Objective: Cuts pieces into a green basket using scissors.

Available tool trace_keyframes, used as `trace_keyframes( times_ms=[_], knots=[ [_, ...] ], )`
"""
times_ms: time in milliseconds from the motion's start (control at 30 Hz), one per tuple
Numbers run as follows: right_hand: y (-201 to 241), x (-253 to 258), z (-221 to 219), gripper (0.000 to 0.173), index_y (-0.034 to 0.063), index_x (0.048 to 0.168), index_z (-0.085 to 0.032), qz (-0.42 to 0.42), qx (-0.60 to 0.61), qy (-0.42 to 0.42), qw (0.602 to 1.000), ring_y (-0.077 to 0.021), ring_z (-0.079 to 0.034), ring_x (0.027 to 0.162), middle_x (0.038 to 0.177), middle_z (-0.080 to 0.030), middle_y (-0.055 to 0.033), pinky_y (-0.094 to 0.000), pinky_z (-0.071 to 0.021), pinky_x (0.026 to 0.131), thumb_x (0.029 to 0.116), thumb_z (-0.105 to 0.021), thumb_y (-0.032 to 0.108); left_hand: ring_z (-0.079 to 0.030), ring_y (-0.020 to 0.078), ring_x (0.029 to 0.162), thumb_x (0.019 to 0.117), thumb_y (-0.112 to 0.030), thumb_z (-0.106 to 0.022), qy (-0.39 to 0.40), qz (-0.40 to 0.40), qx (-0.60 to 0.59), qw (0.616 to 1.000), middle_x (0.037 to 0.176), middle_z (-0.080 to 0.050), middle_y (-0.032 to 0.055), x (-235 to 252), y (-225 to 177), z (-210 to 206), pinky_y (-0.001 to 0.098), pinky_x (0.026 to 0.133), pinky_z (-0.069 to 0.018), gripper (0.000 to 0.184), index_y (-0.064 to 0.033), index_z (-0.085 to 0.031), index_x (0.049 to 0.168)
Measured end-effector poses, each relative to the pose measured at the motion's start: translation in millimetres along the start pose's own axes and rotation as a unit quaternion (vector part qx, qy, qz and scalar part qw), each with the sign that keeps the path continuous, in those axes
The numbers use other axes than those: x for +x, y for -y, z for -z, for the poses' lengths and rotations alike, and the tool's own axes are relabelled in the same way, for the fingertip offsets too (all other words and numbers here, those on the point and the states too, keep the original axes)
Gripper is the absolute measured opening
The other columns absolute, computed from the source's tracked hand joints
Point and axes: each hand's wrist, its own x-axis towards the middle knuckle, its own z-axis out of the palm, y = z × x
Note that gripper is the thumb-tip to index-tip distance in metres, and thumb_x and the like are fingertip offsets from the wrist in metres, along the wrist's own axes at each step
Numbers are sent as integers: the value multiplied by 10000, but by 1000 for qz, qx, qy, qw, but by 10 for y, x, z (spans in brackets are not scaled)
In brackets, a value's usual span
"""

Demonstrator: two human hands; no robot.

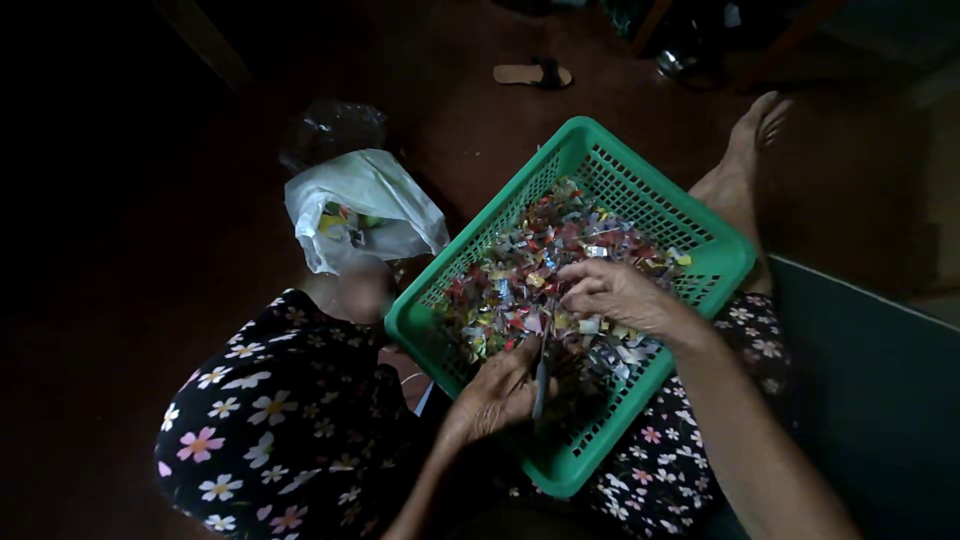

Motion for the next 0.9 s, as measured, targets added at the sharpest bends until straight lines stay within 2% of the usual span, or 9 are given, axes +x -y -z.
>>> trace_keyframes(
  times_ms=[100, 233, 300, 400, 467, 567, 667, 800, 900],
  knots=[
    [-90, 21, 118, 256, 42, 1189, -679, 62, -49, -133, 988, -178, -688, 728, 937, -731, -111, -367, -595, 677, 990, -687, 204, -620, 99, 736, 946, -468, -600, -3, 9, -28, 1000, 871, -683, 38, -82, -44, 39, 326, 696, -531, 534, -20, -663, 1230],
    [-7, 302, 482, 215, 12, 1121, -730, 51, -183, -322, 928, -349, -698, 897, 1023, -726, -203, -571, -538, 831, 1006, -657, 179, -679, 167, 761, 950, -345, -598, -124, 67, 73, 987, 872, -716, 37, -149, -50, 76, 434, 721, -561, 364, -99, -701, 1197],
    [-14, 596, 582, 303, -24, 1232, -676, 30, -216, -304, 927, -398, -689, 1046, 1139, -708, -241, -600, -516, 937, 1021, -617, 186, -690, 155, 774, 951, -351, -581, -186, 68, 77, 977, 887, -723, 24, -115, -53, 57, 427, 724, -572, 376, -100, -696, 1204],
    [82, 911, 347, 583, -13, 1460, -496, 20, -294, -198, 935, -490, -557, 1267, 1420, -550, -281, -717, -394, 1028, 1043, -572, 389, -682, 61, 728, 972, -332, -590, -230, 13, 15, 973, 859, -723, -28, -52, -101, 26, 299, 674, -588, 363, -69, -681, 1205],
    [106, 965, 19, 595, 21, 1428, -530, 84, -372, -138, 914, -480, -513, 1313, 1451, -513, -255, -711, -409, 1014, 1021, -591, 451, -663, 34, 689, 972, -324, -611, -246, 3, 6, 969, 821, -712, -47, -24, -127, 6, 262, 638, -572, 350, -62, -681, 1193],
    [-110, 842, -334, 300, 2, 1197, -695, 233, -413, -99, 875, -436, -569, 1233, 1311, -615, -215, -609, -509, 948, 965, -696, 192, -652, 81, 647, 967, -358, -607, -266, 34, 78, 960, 781, -701, -24, -8, -109, 21, 328, 603, -561, 367, -83, -696, 1194],
    [-156, 613, -237, 243, -20, 1178, -712, 173, -332, -82, 924, -376, -650, 1125, 1233, -651, -210, -532, -543, 957, 941, -657, -12, -697, 237, 746, 934, -243, -635, -273, 74, 199, 938, 868, -717, 83, 19, -153, 89, 476, 672, -570, 362, -52, -669, 1239],
    [-42, 459, 105, 149, -35, 1065, -737, 72, -182, -101, 975, -332, -672, 957, 1047, -699, -200, -527, -537, 868, 920, -719, -4, -687, 405, 1041, 889, -130, -716, -258, 114, 306, 909, 1167, -700, 198, 179, -216, 139, 555, 818, -569, 535, -23, -581, 1395],
    [6, 437, 157, 46, 1, 970, -728, 65, -97, -85, 990, -176, -613, 727, 839, -677, -112, -373, -517, 678, 926, -716, 8, -664, 430, 1094, 894, -150, -714, -247, 132, 317, 906, 1215, -676, 225, 272, -220, 121, 556, 817, -564, 571, -6, -554, 1422]
  ],
)
